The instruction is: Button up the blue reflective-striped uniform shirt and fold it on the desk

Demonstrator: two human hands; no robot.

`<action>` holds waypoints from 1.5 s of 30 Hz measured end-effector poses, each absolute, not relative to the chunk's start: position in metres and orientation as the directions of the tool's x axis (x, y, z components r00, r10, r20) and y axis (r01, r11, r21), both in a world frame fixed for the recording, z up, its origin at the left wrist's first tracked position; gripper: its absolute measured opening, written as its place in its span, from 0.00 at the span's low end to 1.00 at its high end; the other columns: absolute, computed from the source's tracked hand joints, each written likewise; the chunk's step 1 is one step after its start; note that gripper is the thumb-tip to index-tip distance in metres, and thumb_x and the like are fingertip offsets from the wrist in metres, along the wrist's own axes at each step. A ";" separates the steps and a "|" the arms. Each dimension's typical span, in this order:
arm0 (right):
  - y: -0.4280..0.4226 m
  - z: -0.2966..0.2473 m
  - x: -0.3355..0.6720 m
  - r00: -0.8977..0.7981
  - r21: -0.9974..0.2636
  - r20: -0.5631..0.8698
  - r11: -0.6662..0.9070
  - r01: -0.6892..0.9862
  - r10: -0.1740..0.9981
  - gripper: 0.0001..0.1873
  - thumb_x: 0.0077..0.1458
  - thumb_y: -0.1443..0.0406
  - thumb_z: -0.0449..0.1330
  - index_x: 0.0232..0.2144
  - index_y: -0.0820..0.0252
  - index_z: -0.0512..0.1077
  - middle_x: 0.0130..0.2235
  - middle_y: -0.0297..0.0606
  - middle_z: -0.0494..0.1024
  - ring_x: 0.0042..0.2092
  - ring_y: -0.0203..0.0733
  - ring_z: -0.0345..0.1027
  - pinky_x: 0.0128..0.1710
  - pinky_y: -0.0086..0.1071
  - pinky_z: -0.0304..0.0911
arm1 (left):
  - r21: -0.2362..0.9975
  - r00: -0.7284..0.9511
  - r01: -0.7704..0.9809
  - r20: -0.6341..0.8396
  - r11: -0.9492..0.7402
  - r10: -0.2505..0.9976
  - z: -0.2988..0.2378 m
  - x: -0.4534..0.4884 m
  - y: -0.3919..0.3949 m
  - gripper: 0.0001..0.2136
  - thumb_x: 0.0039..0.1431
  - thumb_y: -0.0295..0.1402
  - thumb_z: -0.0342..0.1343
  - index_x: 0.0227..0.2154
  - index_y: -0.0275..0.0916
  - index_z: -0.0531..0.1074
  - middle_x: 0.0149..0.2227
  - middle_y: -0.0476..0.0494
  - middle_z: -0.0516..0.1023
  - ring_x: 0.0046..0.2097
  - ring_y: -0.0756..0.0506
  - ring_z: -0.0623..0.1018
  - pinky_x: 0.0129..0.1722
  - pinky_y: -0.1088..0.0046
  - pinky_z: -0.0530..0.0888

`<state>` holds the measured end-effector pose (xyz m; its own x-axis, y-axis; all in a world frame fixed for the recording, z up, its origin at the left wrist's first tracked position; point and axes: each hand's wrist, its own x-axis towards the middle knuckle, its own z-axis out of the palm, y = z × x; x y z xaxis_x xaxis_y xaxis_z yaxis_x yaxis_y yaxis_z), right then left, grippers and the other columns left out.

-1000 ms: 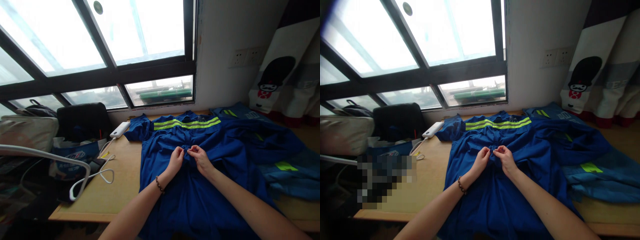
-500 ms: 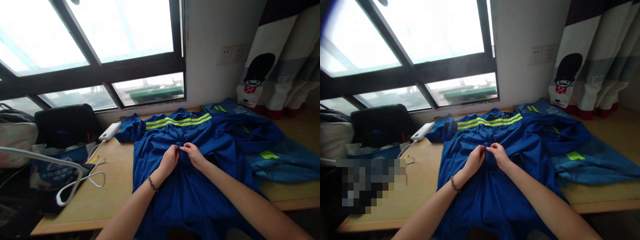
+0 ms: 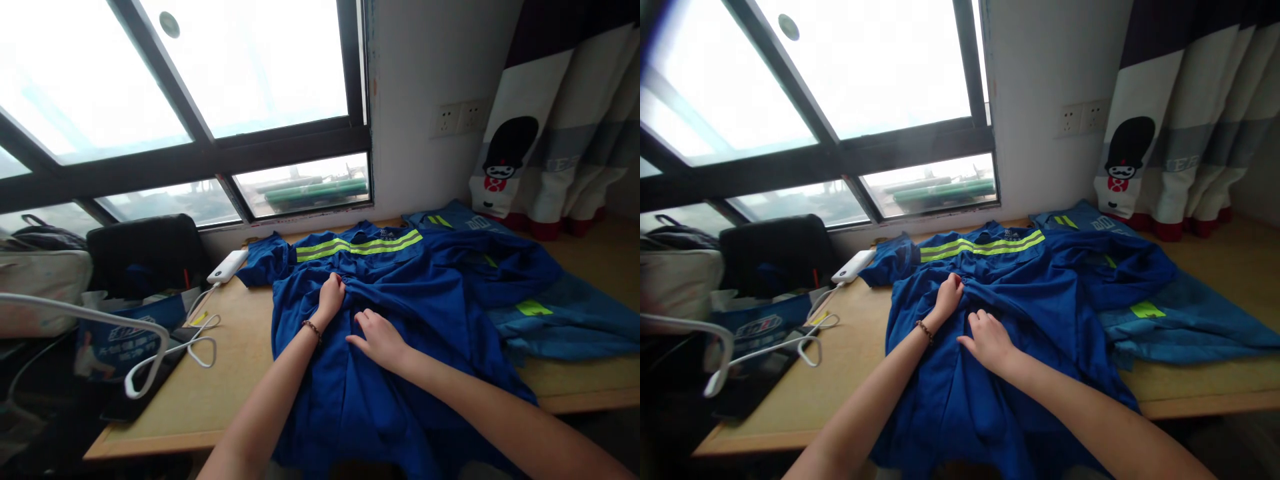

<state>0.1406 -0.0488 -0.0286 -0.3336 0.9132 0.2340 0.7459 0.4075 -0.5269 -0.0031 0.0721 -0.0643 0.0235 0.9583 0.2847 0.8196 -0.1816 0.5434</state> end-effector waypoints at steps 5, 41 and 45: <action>-0.057 -0.040 0.141 -0.339 -0.407 0.158 0.374 0.833 0.927 0.29 0.38 0.52 0.63 0.42 0.59 0.66 0.45 0.46 0.66 0.46 0.50 0.58 0.42 0.40 0.58 | 0.531 -0.027 0.834 0.314 -0.152 0.949 -0.050 -0.001 0.099 0.01 0.54 0.26 0.46 0.29 0.35 0.61 0.29 0.40 0.71 0.30 0.47 0.72 0.31 0.74 0.63; -0.041 -0.042 0.174 -0.214 -0.303 0.305 0.307 0.902 0.928 0.06 0.50 0.73 0.50 0.26 0.60 0.64 0.35 0.46 0.67 0.40 0.47 0.61 0.39 0.36 0.58 | 0.574 0.389 0.798 -0.256 -0.184 0.885 -0.003 -0.021 -0.185 0.06 0.41 0.21 0.46 0.22 0.39 0.61 0.26 0.49 0.67 0.27 0.51 0.65 0.26 0.78 0.58; -0.072 0.010 0.199 -0.280 -0.496 0.254 0.373 0.784 0.926 0.06 0.53 0.72 0.47 0.27 0.60 0.62 0.33 0.40 0.67 0.37 0.40 0.61 0.38 0.33 0.58 | 0.577 0.464 0.776 -0.247 -0.255 0.851 0.001 -0.038 -0.190 0.06 0.41 0.21 0.47 0.20 0.38 0.60 0.27 0.48 0.66 0.27 0.52 0.66 0.25 0.79 0.59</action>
<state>0.1989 -0.0719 0.0096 -0.2796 0.9258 0.2543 0.7838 0.3731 -0.4964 -0.0375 -0.1903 0.0007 0.4637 0.8507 -0.2474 0.7761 -0.2554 0.5766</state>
